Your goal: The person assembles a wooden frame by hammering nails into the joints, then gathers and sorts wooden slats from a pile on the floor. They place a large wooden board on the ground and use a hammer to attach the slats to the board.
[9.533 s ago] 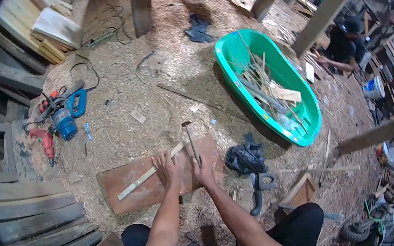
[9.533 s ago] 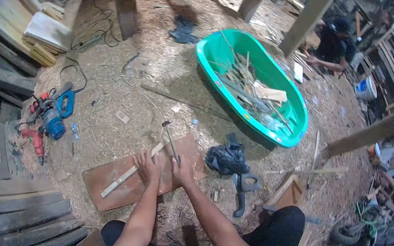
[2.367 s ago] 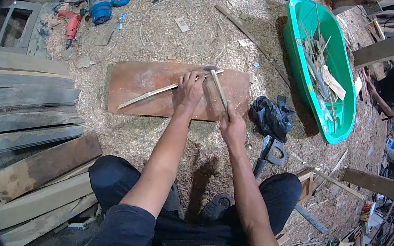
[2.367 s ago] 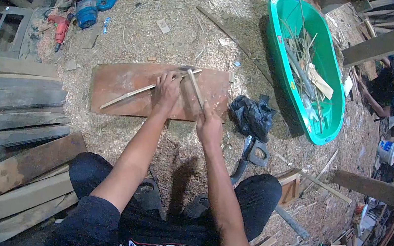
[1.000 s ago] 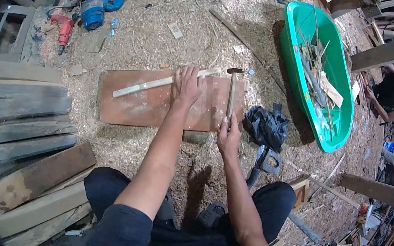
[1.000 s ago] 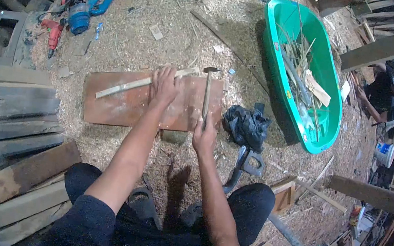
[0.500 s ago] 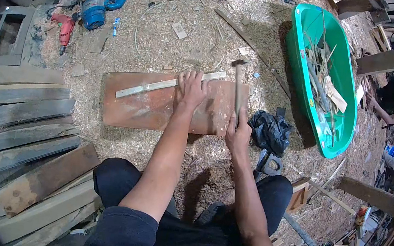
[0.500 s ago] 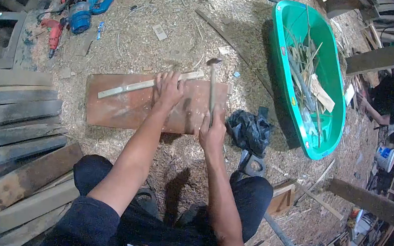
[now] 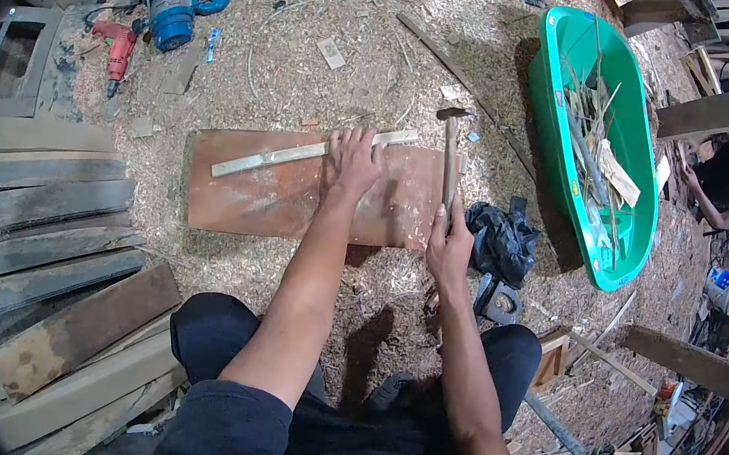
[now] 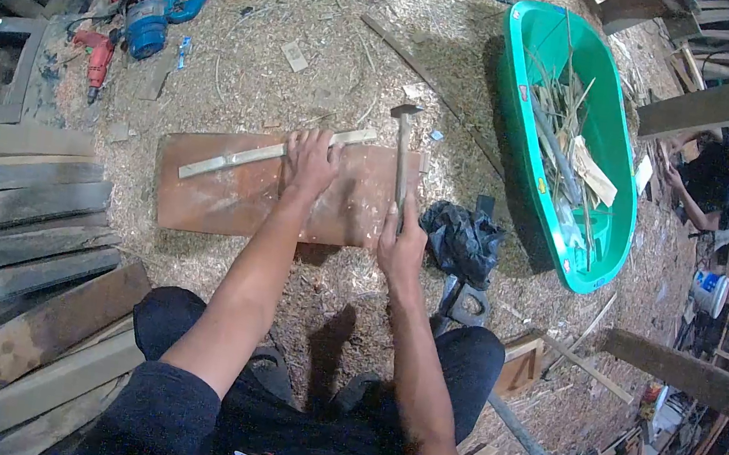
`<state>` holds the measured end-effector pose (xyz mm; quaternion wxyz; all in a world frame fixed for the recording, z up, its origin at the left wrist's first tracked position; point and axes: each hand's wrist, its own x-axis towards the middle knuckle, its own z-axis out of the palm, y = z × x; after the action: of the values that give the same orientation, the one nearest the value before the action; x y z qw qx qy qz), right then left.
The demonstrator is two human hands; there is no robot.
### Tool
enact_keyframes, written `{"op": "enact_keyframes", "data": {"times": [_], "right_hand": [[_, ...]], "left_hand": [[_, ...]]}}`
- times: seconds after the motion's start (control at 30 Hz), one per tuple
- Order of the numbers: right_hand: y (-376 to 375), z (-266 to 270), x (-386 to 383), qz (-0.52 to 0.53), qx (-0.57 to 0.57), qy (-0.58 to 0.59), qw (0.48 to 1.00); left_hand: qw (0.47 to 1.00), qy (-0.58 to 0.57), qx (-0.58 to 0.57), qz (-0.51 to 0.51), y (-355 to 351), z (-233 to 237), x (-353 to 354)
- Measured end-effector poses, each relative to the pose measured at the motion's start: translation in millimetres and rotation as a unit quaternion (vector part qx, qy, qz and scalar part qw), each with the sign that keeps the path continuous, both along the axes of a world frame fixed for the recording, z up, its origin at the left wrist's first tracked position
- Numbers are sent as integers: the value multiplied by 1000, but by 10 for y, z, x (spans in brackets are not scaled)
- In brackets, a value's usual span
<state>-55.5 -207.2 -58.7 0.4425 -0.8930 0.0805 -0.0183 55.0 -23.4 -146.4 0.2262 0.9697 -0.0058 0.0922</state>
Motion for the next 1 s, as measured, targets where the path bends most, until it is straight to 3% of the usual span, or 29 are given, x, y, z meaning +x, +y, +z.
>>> {"op": "enact_keyframes", "data": {"times": [0.07,0.1,0.3,0.4,0.53,0.57,0.67,0.8,0.83,0.93,1.0], "right_hand": [[-55,-82,8,32,-30,-1,999],[-51,52,37,50,-39,92,994],[-18,-68,34,13,-4,-86,996],[-62,-68,13,23,-13,32,999],[-33,-105,-26,-2,-10,-39,999],[-33,-140,-50,15,27,14,999],[-94,-292,-94,61,-31,3,998],[22,-160,-37,30,-46,-98,994],[4,-201,-24,25,-12,-10,1000],[-2,-124,41,56,-39,-37,997],[39,-50,36,24,-12,-31,999]], "left_hand": [[1000,16,-1,-5,-1,46,27],[1000,18,-1,-5,-4,62,34],[1000,3,6,-2,5,-17,34],[1000,2,-1,-5,0,-11,45],[1000,-11,2,0,-1,-81,14],[1000,-17,4,2,-8,-76,45],[1000,30,2,-4,-5,-21,56],[1000,3,0,1,-3,-82,39],[1000,6,-1,3,-8,-84,51],[1000,-3,5,3,-10,-82,55],[1000,1,10,1,5,-70,49]]}}
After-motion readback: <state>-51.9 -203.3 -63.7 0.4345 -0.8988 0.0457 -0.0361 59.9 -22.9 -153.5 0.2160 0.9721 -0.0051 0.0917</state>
